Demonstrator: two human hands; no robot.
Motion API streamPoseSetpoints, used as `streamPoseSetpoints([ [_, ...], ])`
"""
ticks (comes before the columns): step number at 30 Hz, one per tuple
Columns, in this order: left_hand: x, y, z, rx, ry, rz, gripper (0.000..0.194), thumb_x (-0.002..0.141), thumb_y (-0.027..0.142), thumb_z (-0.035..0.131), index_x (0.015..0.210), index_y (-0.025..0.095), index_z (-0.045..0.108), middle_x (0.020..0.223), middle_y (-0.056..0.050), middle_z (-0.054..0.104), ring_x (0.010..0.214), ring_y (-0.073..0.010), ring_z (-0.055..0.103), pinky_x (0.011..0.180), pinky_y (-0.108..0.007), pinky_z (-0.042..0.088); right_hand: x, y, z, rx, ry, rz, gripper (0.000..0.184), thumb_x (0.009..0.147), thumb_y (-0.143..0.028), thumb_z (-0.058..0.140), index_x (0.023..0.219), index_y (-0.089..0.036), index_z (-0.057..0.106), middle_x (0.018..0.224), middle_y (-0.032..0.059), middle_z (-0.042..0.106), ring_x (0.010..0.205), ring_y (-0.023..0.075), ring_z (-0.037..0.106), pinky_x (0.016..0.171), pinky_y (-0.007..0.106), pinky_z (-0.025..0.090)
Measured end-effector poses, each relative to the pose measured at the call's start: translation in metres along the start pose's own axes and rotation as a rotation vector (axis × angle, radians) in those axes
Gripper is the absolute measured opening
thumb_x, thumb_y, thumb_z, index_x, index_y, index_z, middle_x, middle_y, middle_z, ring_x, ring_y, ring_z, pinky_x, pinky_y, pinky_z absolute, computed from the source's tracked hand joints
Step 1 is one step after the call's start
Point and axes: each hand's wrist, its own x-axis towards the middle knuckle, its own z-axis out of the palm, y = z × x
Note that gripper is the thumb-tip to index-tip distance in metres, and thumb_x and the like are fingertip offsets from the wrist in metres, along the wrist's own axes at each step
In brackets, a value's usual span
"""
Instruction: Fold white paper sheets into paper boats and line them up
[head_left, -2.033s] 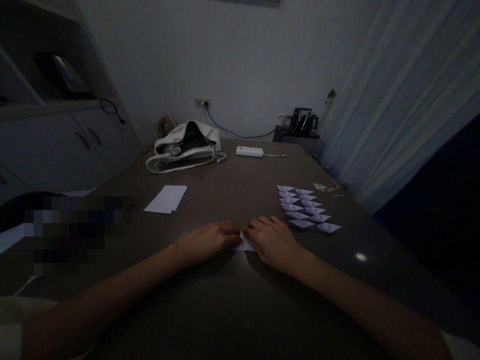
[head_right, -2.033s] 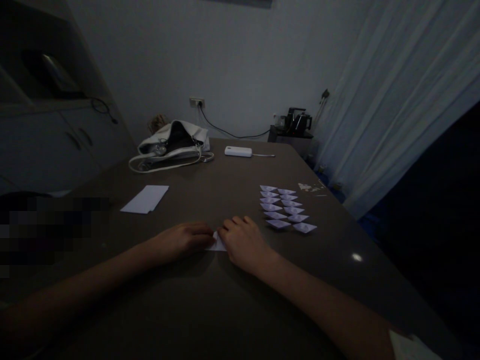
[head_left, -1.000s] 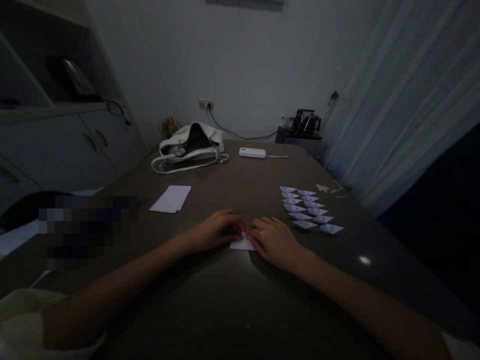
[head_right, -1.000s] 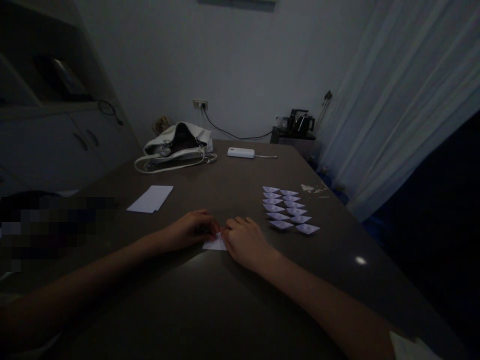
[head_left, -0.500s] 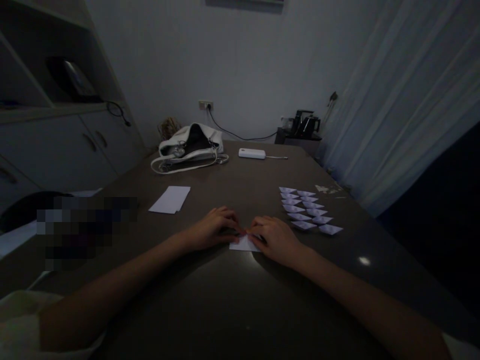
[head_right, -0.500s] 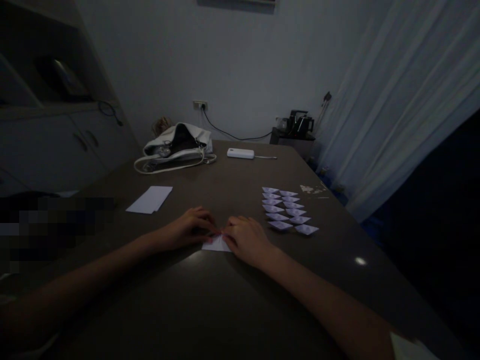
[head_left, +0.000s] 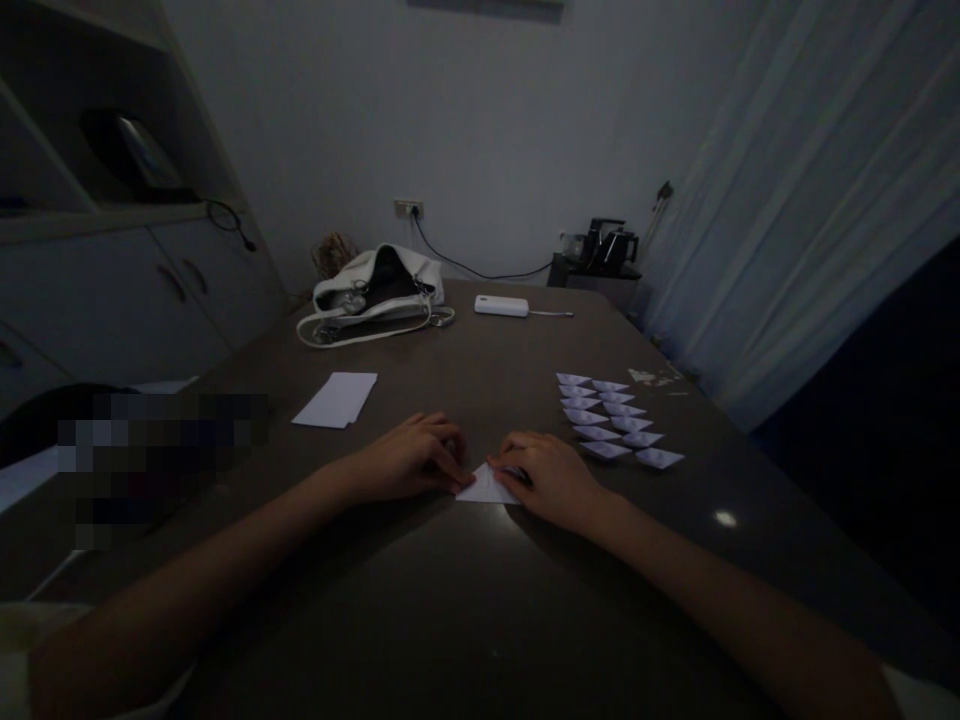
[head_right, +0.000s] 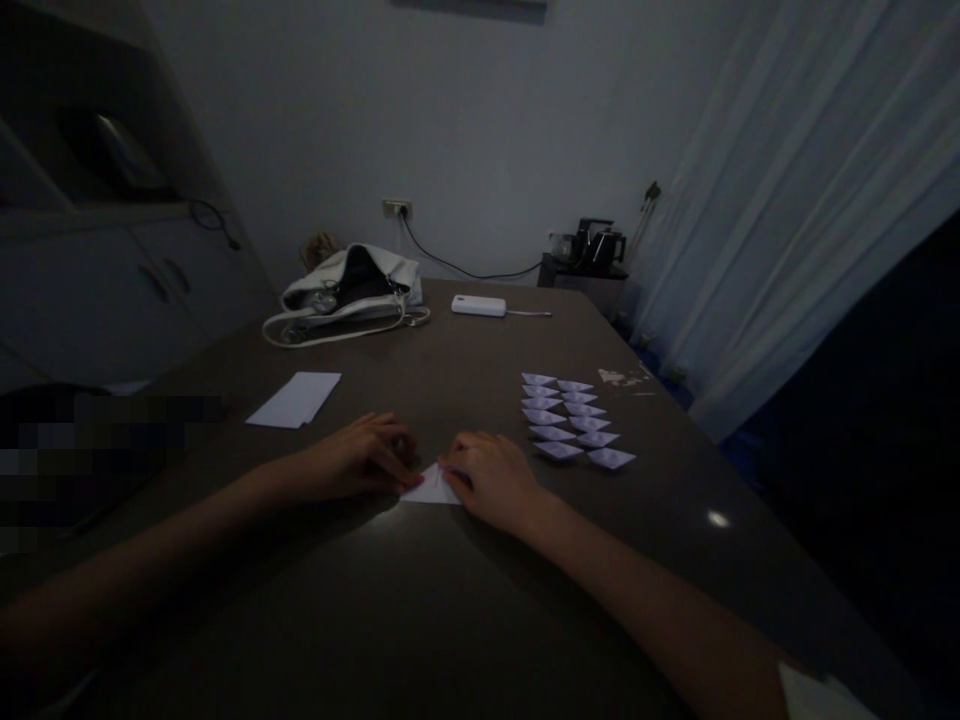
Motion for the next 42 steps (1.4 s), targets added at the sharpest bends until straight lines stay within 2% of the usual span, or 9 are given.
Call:
streamPoseSetpoints([
  [6,-0.003,-0.001,-0.006,-0.096,-0.037,0.036,0.018,0.087,0.039,0.059,0.092,0.028,0.073,0.093,-0.003,0.062,0.091,-0.0181,0.052,0.078,-0.030,0.035,0.000,0.000,0.000,0.004,0.002,-0.005,0.019,0.089,-0.024,0.053,0.099,-0.022,0.069,0.092,0.0039,0.063,0.085,0.0158,0.058,0.072,0.027,0.039],
  [10,-0.001,0.009,-0.003,-0.101,0.020,0.092,0.017,0.089,0.029,0.055,0.088,0.021,0.070,0.104,-0.005,0.064,0.099,-0.0191,0.054,0.088,-0.034,0.035,0.000,-0.002,-0.001,-0.006,0.014,0.011,0.019,0.088,-0.024,0.054,0.100,-0.022,0.068,0.092,0.0027,0.064,0.084,0.0159,0.058,0.072,0.028,0.039],
  [13,0.000,0.016,0.002,-0.043,0.050,0.101,0.010,0.086,0.023,0.057,0.090,0.019,0.065,0.107,-0.005,0.065,0.102,-0.0207,0.054,0.090,-0.035,0.035,-0.001,-0.004,-0.003,-0.051,0.047,0.066,0.017,0.084,-0.028,0.059,0.097,-0.019,0.065,0.090,0.0034,0.064,0.086,0.0179,0.058,0.072,0.029,0.040],
  [18,-0.001,0.019,0.006,0.044,0.069,0.125,0.019,0.085,0.018,0.056,0.102,0.020,0.062,0.103,-0.005,0.066,0.098,-0.0202,0.055,0.086,-0.034,0.038,-0.003,-0.006,-0.003,-0.168,0.092,0.198,0.024,0.079,-0.041,0.064,0.081,-0.017,0.061,0.082,0.0044,0.063,0.080,0.0207,0.058,0.067,0.030,0.040],
  [24,-0.001,0.020,0.002,0.062,0.050,0.152,0.022,0.087,0.019,0.054,0.106,0.025,0.064,0.108,-0.005,0.065,0.098,-0.0213,0.054,0.082,-0.034,0.036,-0.003,-0.003,-0.002,-0.005,0.077,0.312,0.022,0.077,-0.041,0.065,0.081,-0.020,0.062,0.084,0.0024,0.064,0.074,0.0176,0.061,0.060,0.028,0.040],
  [30,-0.001,0.022,0.003,0.060,0.040,0.137,0.024,0.089,0.024,0.053,0.109,0.026,0.065,0.109,-0.005,0.062,0.096,-0.0209,0.054,0.082,-0.035,0.035,-0.004,-0.004,-0.003,-0.087,0.125,0.304,0.026,0.075,-0.043,0.067,0.082,-0.018,0.064,0.084,0.0058,0.065,0.079,0.0223,0.062,0.061,0.030,0.042],
  [33,-0.001,0.022,0.003,0.062,0.026,0.139,0.024,0.088,0.024,0.053,0.109,0.027,0.065,0.109,-0.006,0.062,0.097,-0.0210,0.053,0.082,-0.035,0.035,-0.002,-0.004,-0.001,0.028,0.113,0.339,0.020,0.075,-0.037,0.068,0.082,-0.018,0.065,0.084,0.0054,0.066,0.076,0.0201,0.062,0.060,0.029,0.042],
  [39,0.000,0.021,0.004,0.046,0.035,0.155,0.025,0.088,0.023,0.054,0.109,0.027,0.065,0.110,-0.006,0.062,0.098,-0.0210,0.053,0.083,-0.035,0.035,0.004,0.006,0.008,0.420,0.134,0.434,0.014,0.076,-0.027,0.068,0.083,-0.015,0.067,0.075,0.0053,0.069,0.062,0.0138,0.061,0.055,0.024,0.043],
  [42,-0.001,0.020,0.006,0.043,0.046,0.147,0.025,0.088,0.023,0.054,0.110,0.027,0.065,0.111,-0.005,0.063,0.099,-0.0209,0.053,0.084,-0.035,0.034,0.005,0.006,0.008,0.446,0.155,0.460,0.011,0.074,-0.025,0.069,0.078,-0.015,0.067,0.072,0.0051,0.069,0.060,0.0135,0.062,0.052,0.023,0.042],
])
